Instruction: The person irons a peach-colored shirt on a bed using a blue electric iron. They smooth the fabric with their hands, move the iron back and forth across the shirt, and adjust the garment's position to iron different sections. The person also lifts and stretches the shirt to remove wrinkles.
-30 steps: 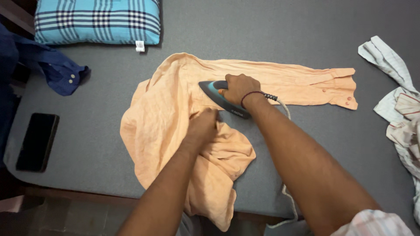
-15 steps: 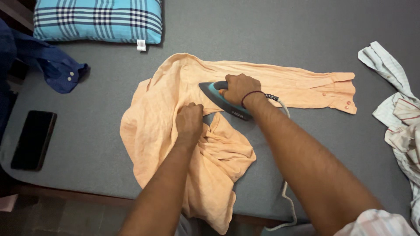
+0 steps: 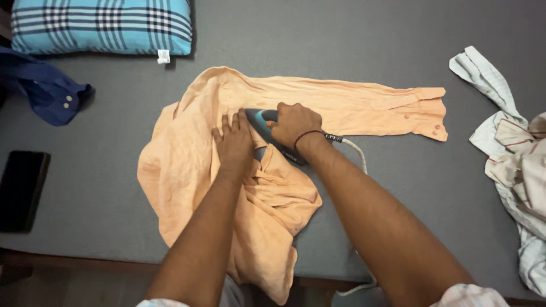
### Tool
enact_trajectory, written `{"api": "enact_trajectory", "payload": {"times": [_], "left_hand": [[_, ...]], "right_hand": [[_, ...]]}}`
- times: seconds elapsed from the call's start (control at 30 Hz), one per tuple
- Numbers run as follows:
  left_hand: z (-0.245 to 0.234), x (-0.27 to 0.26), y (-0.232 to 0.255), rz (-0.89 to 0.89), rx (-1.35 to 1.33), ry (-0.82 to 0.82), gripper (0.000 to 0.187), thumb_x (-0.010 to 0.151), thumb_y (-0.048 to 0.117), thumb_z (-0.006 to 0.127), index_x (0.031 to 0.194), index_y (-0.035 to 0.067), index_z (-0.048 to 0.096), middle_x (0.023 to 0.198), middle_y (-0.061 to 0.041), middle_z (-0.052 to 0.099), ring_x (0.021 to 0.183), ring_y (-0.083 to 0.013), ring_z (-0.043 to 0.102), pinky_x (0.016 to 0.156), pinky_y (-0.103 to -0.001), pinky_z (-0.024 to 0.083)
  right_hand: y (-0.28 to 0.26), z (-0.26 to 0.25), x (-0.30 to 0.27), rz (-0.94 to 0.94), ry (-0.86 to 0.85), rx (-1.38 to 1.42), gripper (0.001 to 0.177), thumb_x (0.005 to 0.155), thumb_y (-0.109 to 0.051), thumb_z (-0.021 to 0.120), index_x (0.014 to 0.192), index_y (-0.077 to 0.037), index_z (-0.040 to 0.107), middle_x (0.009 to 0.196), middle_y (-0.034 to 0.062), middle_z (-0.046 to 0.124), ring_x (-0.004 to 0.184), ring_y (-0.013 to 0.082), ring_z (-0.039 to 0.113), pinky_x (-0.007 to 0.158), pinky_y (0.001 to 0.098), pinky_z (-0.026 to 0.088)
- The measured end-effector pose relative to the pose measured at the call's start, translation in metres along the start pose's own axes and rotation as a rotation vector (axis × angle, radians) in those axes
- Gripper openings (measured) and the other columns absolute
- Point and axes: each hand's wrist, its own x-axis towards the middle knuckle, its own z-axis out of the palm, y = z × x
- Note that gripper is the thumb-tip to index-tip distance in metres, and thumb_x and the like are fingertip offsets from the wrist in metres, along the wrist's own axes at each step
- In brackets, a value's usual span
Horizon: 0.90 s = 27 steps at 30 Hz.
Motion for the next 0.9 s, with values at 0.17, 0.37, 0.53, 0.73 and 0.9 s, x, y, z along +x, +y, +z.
{"api": "enact_trajectory", "payload": {"times": [0.17,0.37,0.53,0.73,0.9], "left_hand": [[-0.01,0.002,-0.004,-0.127,-0.073,-0.338,0.087,0.087,0.034,0.076,0.159,0.022,0.028,0.167,-0.006,0.024,0.154,-0.0353,0.018,0.119,-0.065,0.019],[-0.013,0.005,-0.005,-0.185,-0.126,-0.356,0.095,0.082,0.035,0.081,0.16,0.026,0.027,0.169,-0.004,0.019,0.155,-0.0343,0.016,0.12,-0.064,0.02],[-0.011,0.005,-0.004,-0.187,-0.117,-0.358,0.095,0.083,0.036,0.081,0.16,0.026,0.026,0.17,-0.004,0.017,0.155,-0.0343,0.015,0.119,-0.066,0.019],[-0.007,0.006,-0.005,-0.187,-0.126,-0.35,0.094,0.083,0.036,0.082,0.16,0.026,0.027,0.17,-0.005,0.017,0.155,-0.0347,0.015,0.119,-0.066,0.02],[-0.011,0.008,-0.003,-0.192,-0.133,-0.355,0.094,0.083,0.035,0.083,0.16,0.025,0.029,0.169,-0.006,0.018,0.156,-0.0348,0.016,0.118,-0.067,0.022]], "right_hand": [[0.02,-0.005,0.001,0.133,0.027,0.037,0.046,0.09,-0.047,0.067,0.119,-0.01,0.07,0.114,0.0222,0.071,0.109,0.04,0.069,0.09,0.0516,0.056],[0.065,-0.015,0.007,0.297,0.057,0.064,0.051,0.091,-0.049,0.067,0.123,-0.009,0.069,0.12,0.0217,0.07,0.116,0.0388,0.067,0.095,0.05,0.054],[0.105,-0.025,0.005,0.423,0.053,0.067,0.055,0.091,-0.051,0.066,0.128,-0.01,0.068,0.123,0.0213,0.07,0.118,0.0378,0.066,0.098,0.0508,0.053],[0.152,-0.03,0.002,0.499,0.092,0.04,0.058,0.091,-0.052,0.066,0.129,-0.008,0.068,0.127,0.0236,0.068,0.12,0.0397,0.065,0.098,0.0526,0.052],[0.191,-0.032,0.003,0.544,0.107,0.038,0.061,0.092,-0.054,0.065,0.128,-0.006,0.069,0.127,0.0246,0.068,0.121,0.0409,0.064,0.1,0.0532,0.051]]}}
